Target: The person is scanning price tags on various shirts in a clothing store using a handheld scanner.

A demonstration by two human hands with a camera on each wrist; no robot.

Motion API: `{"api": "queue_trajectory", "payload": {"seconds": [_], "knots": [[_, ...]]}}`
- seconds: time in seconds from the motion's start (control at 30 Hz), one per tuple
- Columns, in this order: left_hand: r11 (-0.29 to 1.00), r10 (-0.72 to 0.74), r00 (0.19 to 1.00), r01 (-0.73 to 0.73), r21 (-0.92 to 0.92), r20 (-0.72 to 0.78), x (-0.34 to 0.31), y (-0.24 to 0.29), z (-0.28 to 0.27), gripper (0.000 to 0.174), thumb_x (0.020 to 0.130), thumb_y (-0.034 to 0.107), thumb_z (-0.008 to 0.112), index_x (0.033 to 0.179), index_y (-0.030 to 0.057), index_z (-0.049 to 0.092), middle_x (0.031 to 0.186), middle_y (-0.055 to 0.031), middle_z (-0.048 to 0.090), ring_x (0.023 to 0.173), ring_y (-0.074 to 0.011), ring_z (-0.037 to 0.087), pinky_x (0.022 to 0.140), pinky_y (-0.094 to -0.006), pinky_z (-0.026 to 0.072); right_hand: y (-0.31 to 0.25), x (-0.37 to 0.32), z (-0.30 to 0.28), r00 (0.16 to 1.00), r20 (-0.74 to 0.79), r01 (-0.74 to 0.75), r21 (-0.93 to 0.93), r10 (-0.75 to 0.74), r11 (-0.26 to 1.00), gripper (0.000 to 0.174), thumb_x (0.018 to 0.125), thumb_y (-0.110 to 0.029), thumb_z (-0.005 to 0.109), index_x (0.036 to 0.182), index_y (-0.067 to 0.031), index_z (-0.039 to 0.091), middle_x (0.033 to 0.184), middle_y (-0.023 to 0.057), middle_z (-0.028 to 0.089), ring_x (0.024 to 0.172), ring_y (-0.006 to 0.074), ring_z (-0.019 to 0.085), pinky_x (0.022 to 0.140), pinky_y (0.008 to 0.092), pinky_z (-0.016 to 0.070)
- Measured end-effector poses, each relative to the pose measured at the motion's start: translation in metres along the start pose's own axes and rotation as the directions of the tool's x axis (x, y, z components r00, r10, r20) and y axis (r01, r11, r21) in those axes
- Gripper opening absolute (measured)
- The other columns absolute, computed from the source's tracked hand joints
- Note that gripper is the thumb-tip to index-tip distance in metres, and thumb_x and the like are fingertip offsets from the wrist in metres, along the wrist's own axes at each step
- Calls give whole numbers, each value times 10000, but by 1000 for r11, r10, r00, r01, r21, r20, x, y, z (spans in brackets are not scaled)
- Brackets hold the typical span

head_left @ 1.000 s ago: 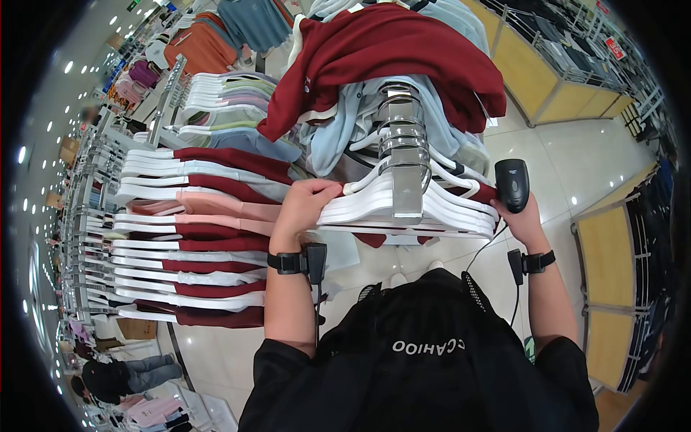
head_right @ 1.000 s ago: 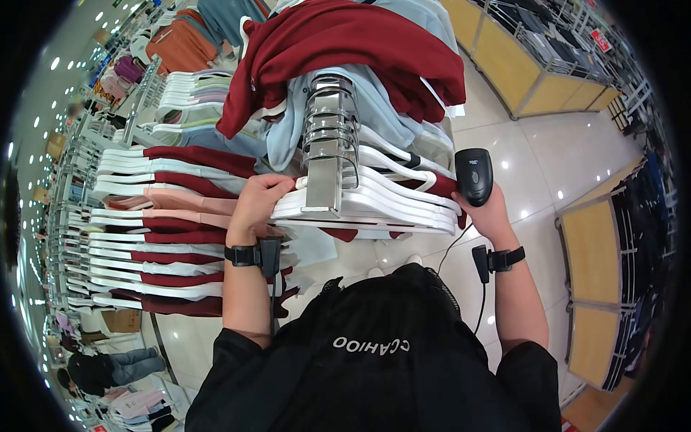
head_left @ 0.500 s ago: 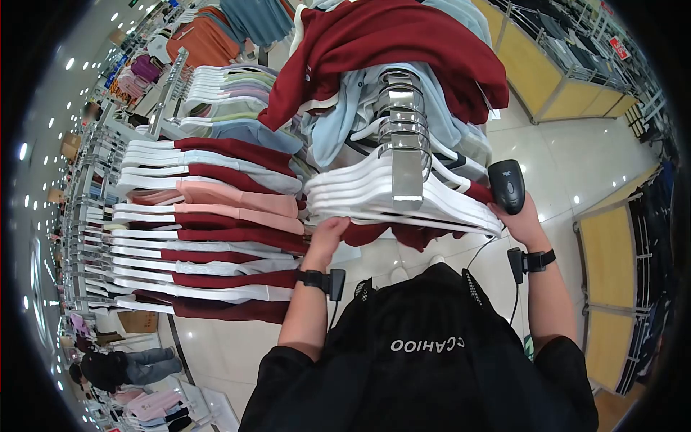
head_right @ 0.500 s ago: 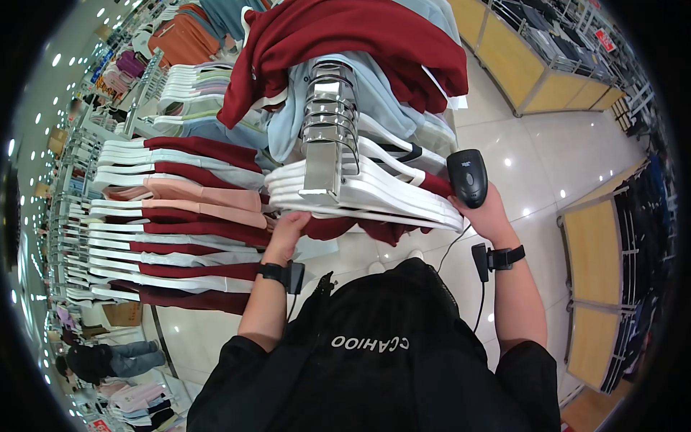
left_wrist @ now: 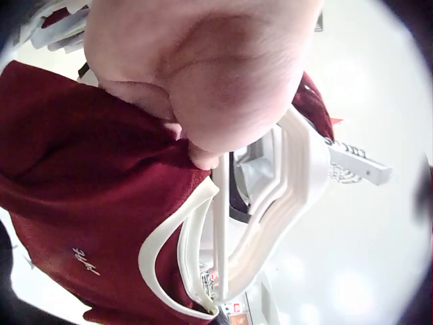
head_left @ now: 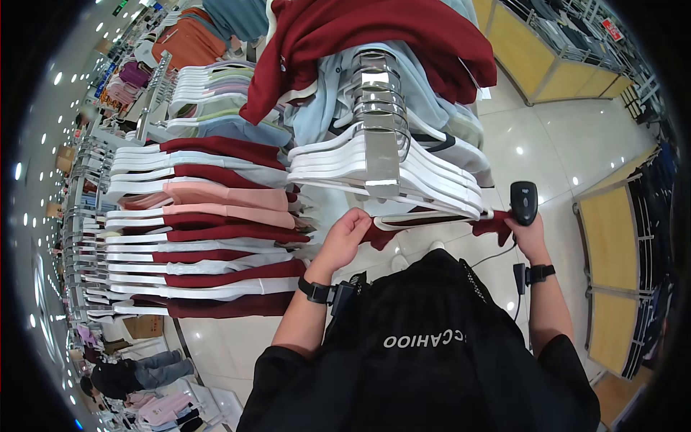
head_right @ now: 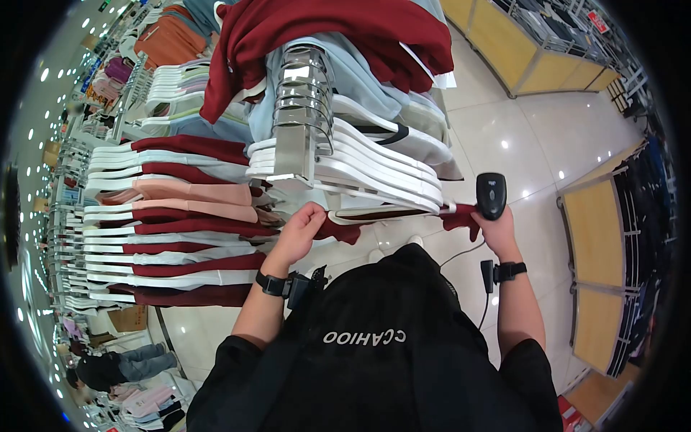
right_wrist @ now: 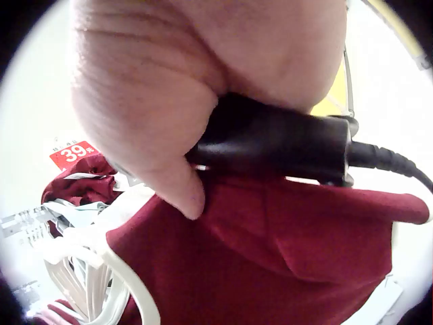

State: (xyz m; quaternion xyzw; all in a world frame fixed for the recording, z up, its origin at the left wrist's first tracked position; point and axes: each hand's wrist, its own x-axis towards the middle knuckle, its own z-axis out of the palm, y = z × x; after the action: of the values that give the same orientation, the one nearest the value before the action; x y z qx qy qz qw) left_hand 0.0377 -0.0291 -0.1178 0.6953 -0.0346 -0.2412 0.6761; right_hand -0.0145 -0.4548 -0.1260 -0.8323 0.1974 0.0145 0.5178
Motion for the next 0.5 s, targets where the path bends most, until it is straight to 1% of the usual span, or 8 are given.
{"api": "queue_trajectory", "payload": {"seconds": [0.07, 0.17, 0.23, 0.3, 0.33, 0.37, 0.43, 0.5], "knots": [[961, 116, 993, -104, 255, -33, -9, 6, 5, 162, 1026, 172, 472, 974, 29, 529, 795, 27, 514, 729, -62, 448, 671, -235, 416, -14, -25, -13, 997, 78, 15, 16, -16, 1000, 201, 782, 4, 720, 953, -1, 616, 808, 68, 671, 733, 152, 653, 680, 301, 521], [959, 139, 990, -131, 253, -14, -30, 34, 13, 164, 1030, 159, 453, 949, 23, 496, 777, 17, 495, 720, -68, 435, 670, -239, 414, -26, -56, -45, 986, 168, -24, 53, 15, 998, 280, 760, 36, 745, 994, 8, 594, 840, 69, 670, 755, 160, 672, 717, 306, 542], [968, 137, 991, -136, 213, 12, -44, 60, 22, 143, 1033, 153, 439, 970, 31, 480, 811, 13, 494, 752, -63, 436, 681, -235, 412, -45, -73, -61, 967, 224, 96, 112, -119, 989, 308, 751, 29, 775, 1001, 4, 597, 882, 72, 667, 771, 156, 667, 738, 314, 547], [979, 172, 985, -173, 104, 14, -55, 76, 30, 141, 1043, 142, 394, 993, 36, 471, 853, 7, 496, 777, -59, 430, 689, -231, 407, -67, -90, -67, 960, 251, 94, 136, -126, 986, 326, 752, 18, 771, 1028, 1, 598, 903, 75, 648, 796, 151, 639, 731, 304, 524], [995, 87, 996, -88, -51, -20, -57, 78, 32, 221, 976, 209, 596, 1043, 44, 465, 896, 2, 507, 824, -69, 442, 729, -218, 407, -84, -98, -66, 951, 278, 98, 157, -140, 983, 345, 754, 6, 768, 1055, -2, 600, 924, 77, 630, 821, 146, 611, 724, 295, 501], [995, 88, 996, -88, -50, -12, -57, 86, 43, 221, 976, 209, 596, 1043, 44, 465, 896, 2, 507, 824, -69, 442, 729, -218, 407, -121, -108, -53, 943, 287, 58, 354, -167, 934, 269, 767, 20, 741, 981, -1, 580, 877, 75, 608, 802, 152, 597, 702, 286, 488], [906, 419, 908, -419, 57, 12, -58, 112, 77, 568, 766, 289, 847, 1113, 56, 463, 954, -14, 552, 877, -94, 507, 773, -241, 446, -165, -111, -28, 810, 244, 450, 326, -534, 831, 232, 770, 15, 740, 875, -29, 538, 840, 69, 590, 768, 149, 581, 674, 282, 471], [905, 375, 913, -398, 151, 159, -61, 127, 80, 919, 535, 309, 964, 1246, 55, 440, 1006, -68, 632, 912, -172, 624, 801, -289, 500, -180, -118, -9, 826, 318, 353, 352, -465, 867, 269, 759, 21, 744, 809, -62, 493, 807, 59, 581, 736, 146, 564, 646, 284, 450]]}}
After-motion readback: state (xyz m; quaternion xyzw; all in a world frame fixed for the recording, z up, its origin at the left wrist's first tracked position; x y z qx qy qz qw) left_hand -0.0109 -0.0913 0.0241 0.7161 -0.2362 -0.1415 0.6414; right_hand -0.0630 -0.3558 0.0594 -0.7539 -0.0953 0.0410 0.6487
